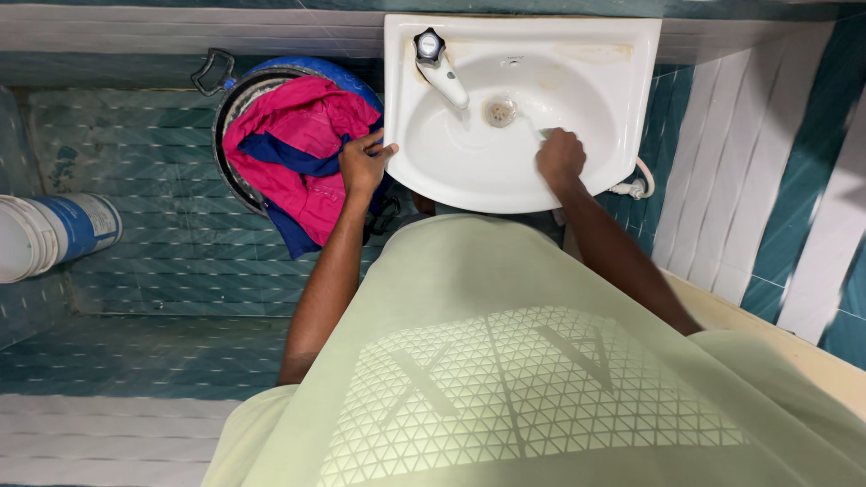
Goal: The person cleans the interior of a bathroom sink using a toothbrush and water, scrubbing the ceramic surface and around the drain.
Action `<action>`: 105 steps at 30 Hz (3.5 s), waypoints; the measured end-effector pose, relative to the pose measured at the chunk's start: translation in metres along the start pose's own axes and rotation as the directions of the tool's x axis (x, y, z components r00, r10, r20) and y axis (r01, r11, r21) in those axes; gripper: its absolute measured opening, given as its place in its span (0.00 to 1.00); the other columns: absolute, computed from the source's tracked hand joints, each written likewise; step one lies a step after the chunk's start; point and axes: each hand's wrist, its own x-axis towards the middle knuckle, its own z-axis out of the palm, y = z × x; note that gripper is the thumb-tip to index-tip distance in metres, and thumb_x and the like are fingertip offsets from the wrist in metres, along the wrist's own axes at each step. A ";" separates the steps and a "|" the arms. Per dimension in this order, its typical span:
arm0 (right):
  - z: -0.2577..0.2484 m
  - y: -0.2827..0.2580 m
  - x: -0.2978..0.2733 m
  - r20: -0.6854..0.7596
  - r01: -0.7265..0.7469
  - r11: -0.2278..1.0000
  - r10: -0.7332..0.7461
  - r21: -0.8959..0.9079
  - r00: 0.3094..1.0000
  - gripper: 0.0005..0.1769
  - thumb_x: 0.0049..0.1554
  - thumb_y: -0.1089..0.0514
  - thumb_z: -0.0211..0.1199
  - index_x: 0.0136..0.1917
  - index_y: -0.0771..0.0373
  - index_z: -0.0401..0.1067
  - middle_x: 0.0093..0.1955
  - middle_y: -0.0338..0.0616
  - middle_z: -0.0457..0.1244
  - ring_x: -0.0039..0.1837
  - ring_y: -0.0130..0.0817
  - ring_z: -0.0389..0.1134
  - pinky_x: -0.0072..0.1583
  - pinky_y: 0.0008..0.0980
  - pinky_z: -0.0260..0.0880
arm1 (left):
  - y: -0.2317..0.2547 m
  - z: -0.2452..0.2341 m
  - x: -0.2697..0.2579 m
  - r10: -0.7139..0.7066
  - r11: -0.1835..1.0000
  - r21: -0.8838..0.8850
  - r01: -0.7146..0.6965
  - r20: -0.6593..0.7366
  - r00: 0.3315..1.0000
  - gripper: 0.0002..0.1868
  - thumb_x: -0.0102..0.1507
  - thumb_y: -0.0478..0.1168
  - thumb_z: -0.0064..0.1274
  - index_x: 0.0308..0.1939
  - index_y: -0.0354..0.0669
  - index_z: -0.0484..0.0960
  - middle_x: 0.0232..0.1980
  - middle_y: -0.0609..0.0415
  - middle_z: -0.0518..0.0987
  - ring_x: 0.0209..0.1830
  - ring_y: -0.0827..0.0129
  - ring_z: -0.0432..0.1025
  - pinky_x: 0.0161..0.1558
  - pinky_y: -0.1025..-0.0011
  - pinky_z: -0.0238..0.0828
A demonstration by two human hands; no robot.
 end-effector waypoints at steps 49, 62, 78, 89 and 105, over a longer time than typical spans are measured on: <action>0.014 -0.211 -0.103 0.184 0.415 0.879 -0.459 0.236 0.869 0.17 0.59 0.57 0.59 0.51 0.76 0.75 0.41 0.70 0.67 0.47 0.63 0.71 0.53 0.52 0.72 | -0.063 0.001 0.003 0.105 0.947 -0.315 -0.055 0.143 0.984 0.24 0.63 0.29 0.61 0.64 0.28 0.77 0.59 0.43 0.83 0.56 0.68 0.79 0.57 0.74 0.77; 0.072 -0.216 -0.124 0.241 0.575 0.728 -0.523 -0.372 0.818 0.28 0.61 0.62 0.54 0.69 0.85 0.62 0.35 0.58 0.70 0.35 0.42 0.74 0.35 0.41 0.74 | -0.066 -0.009 0.018 0.153 0.939 -0.336 -0.073 0.220 0.963 0.25 0.63 0.32 0.63 0.64 0.30 0.77 0.58 0.40 0.83 0.54 0.63 0.81 0.55 0.71 0.79; 0.011 -0.178 -0.108 0.258 0.605 0.729 -0.547 -0.319 0.796 0.33 0.52 0.67 0.54 0.72 0.75 0.64 0.42 0.60 0.69 0.38 0.56 0.73 0.40 0.50 0.73 | -0.032 -0.022 0.009 0.080 0.957 -0.288 -0.024 0.182 0.980 0.23 0.59 0.30 0.62 0.59 0.32 0.79 0.55 0.39 0.82 0.51 0.56 0.82 0.49 0.68 0.81; -0.031 -0.092 -0.082 0.066 0.038 0.925 -0.068 0.379 0.995 0.11 0.65 0.55 0.58 0.53 0.61 0.79 0.31 0.44 0.64 0.32 0.30 0.63 0.41 0.33 0.64 | -0.015 0.114 0.028 0.425 0.901 -0.055 -0.430 0.314 0.849 0.08 0.68 0.35 0.52 0.48 0.35 0.82 0.43 0.41 0.82 0.41 0.48 0.77 0.43 0.59 0.74; -0.064 -0.010 -0.085 0.304 -0.271 0.662 0.068 0.699 0.950 0.19 0.69 0.48 0.51 0.51 0.62 0.77 0.28 0.34 0.56 0.30 0.21 0.54 0.34 0.25 0.56 | 0.019 0.221 0.095 -0.118 0.842 -0.184 0.506 0.854 0.506 0.24 0.72 0.53 0.37 0.57 0.40 0.80 0.56 0.48 0.84 0.54 0.66 0.79 0.56 0.68 0.79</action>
